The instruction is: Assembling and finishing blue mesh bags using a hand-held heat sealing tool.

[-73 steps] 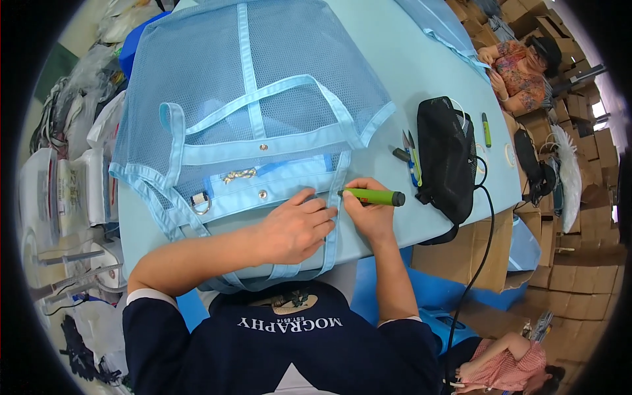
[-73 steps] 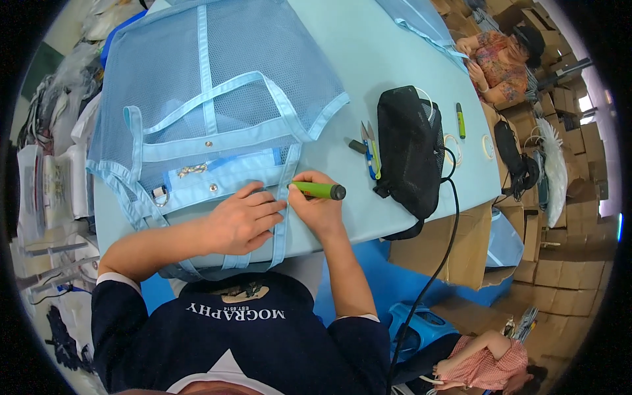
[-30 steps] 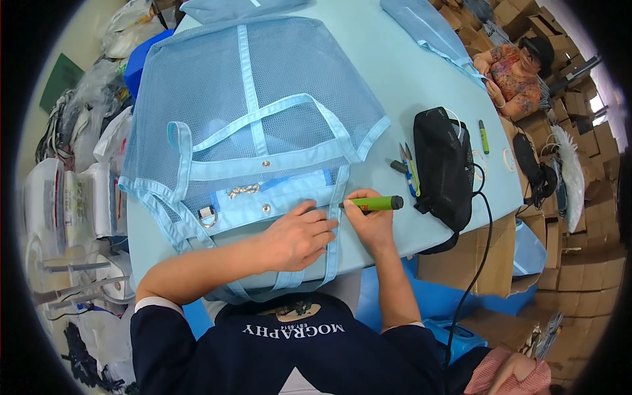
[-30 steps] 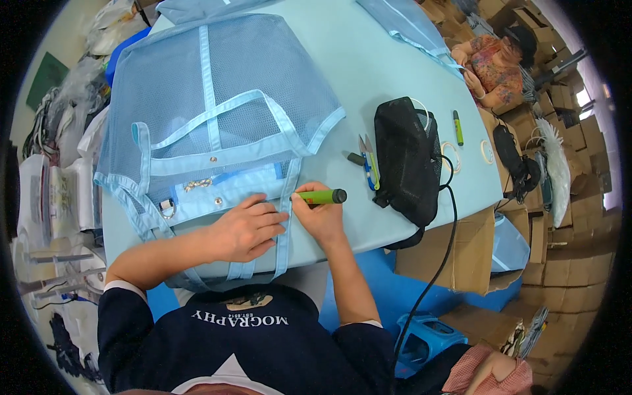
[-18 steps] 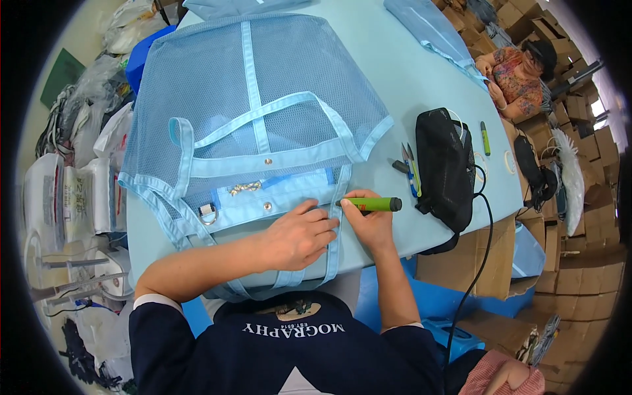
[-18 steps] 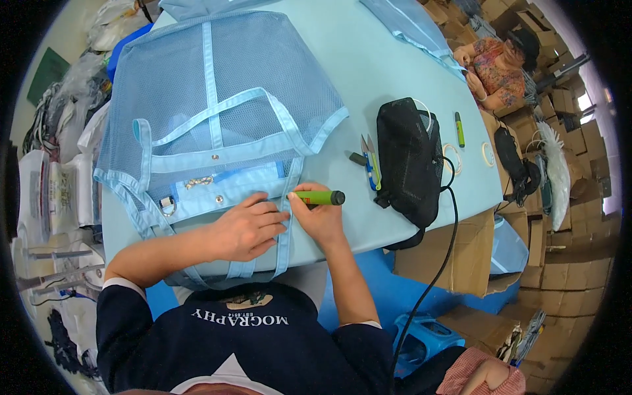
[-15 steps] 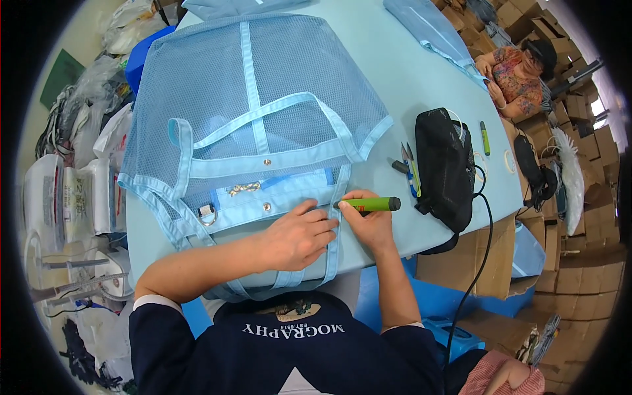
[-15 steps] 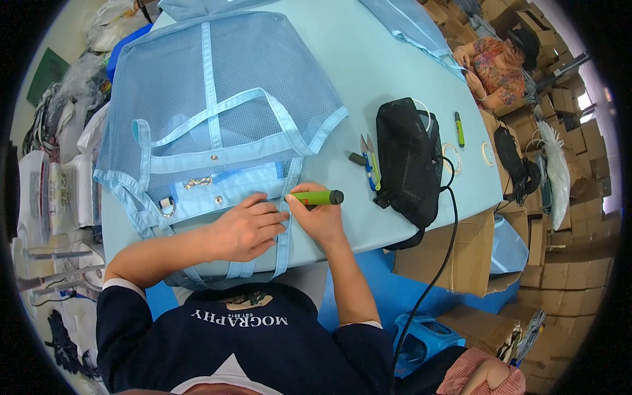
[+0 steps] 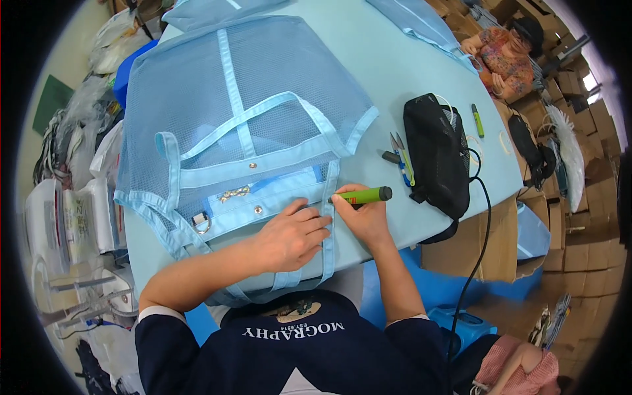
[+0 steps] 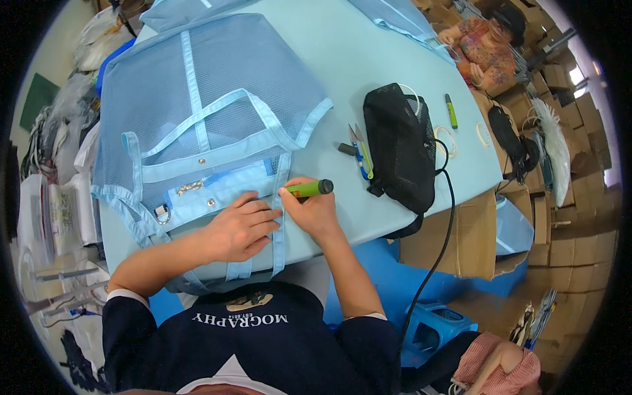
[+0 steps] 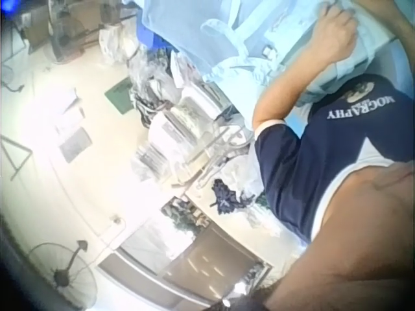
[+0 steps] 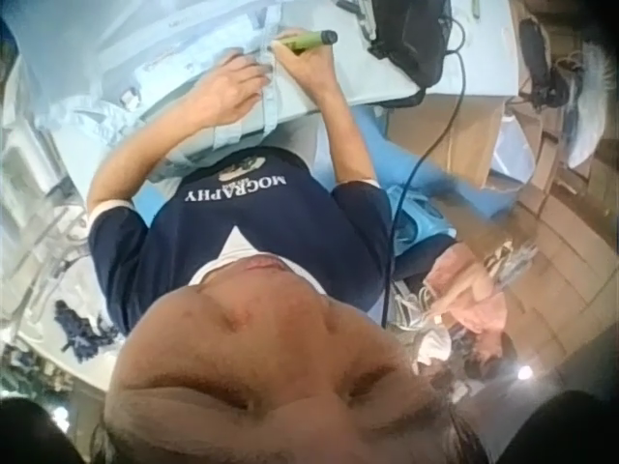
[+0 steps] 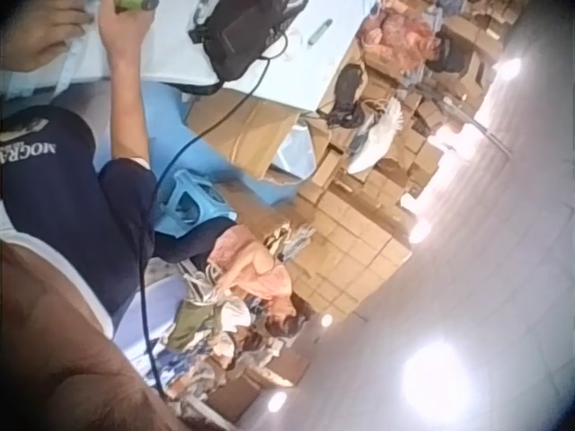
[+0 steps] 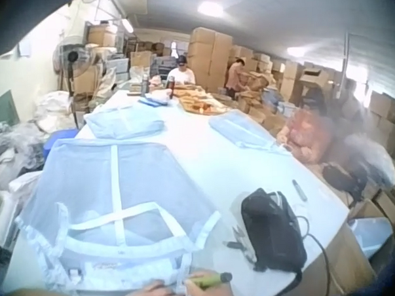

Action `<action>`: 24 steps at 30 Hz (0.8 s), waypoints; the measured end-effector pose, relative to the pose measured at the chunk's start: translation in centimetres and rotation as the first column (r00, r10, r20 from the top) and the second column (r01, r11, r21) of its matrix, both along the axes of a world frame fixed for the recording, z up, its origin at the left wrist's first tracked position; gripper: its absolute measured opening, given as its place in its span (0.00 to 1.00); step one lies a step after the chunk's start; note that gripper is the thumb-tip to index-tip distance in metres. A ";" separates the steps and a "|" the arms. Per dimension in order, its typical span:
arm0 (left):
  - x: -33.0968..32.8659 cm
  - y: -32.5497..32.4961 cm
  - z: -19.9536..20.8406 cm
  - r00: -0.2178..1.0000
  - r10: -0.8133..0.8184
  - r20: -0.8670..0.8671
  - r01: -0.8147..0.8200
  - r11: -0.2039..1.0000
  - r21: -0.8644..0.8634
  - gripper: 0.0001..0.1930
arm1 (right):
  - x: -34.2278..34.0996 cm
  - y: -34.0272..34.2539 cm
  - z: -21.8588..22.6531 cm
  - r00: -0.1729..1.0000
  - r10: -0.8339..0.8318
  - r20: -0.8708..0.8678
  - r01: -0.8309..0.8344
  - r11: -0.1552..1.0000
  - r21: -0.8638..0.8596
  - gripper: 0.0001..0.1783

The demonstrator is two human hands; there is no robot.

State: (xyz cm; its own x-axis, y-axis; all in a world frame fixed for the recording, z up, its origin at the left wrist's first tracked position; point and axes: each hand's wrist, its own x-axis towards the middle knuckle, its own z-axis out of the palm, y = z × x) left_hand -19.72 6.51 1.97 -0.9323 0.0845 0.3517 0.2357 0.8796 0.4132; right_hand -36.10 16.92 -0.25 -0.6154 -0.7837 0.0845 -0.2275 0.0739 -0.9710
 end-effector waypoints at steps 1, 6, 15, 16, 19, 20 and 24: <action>0.1 0.1 0.0 1.000 0.004 0.004 -0.004 1.000 0.002 0.16 | -0.1 0.1 0.3 1.000 -0.007 0.006 0.007 1.000 -0.013 0.07; -0.1 0.4 0.1 1.000 0.003 -0.002 -0.003 1.000 0.007 0.15 | -0.5 0.7 -0.3 0.999 0.005 -0.050 -0.006 1.000 -0.021 0.06; 4.3 -1.5 3.7 0.998 -0.029 0.052 0.037 0.985 -0.171 0.11 | -0.5 2.3 1.0 0.990 -0.120 -0.068 0.106 0.976 -0.189 0.13; 6.3 -2.2 4.1 1.000 0.025 0.009 -0.023 0.985 -0.171 0.10 | -0.4 3.2 1.3 0.976 -0.077 -0.202 0.060 0.995 -0.085 0.17; 11.9 -4.7 5.6 0.932 0.353 -0.084 -0.358 0.933 -0.044 0.10 | 0.1 6.3 -0.2 0.887 -0.019 -0.461 -0.080 0.978 -0.194 0.17; 14.3 -5.1 6.1 0.868 0.489 -0.086 -0.489 0.872 0.025 0.11 | 0.7 7.1 -0.4 0.835 0.008 -0.550 -0.110 0.982 -0.153 0.17; 22.6 -3.5 3.7 0.421 0.886 -0.195 -0.881 0.451 0.144 0.11 | 4.4 7.9 0.4 0.595 0.091 -0.799 -0.229 0.972 -0.060 0.21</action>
State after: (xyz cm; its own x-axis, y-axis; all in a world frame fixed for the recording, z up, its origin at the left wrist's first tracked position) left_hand 2.92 2.98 5.67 -0.3916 -0.7484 0.5353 -0.5865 0.6513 0.4815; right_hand -31.70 24.78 0.20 -0.1217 -0.7989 0.5890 -0.9005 -0.1607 -0.4041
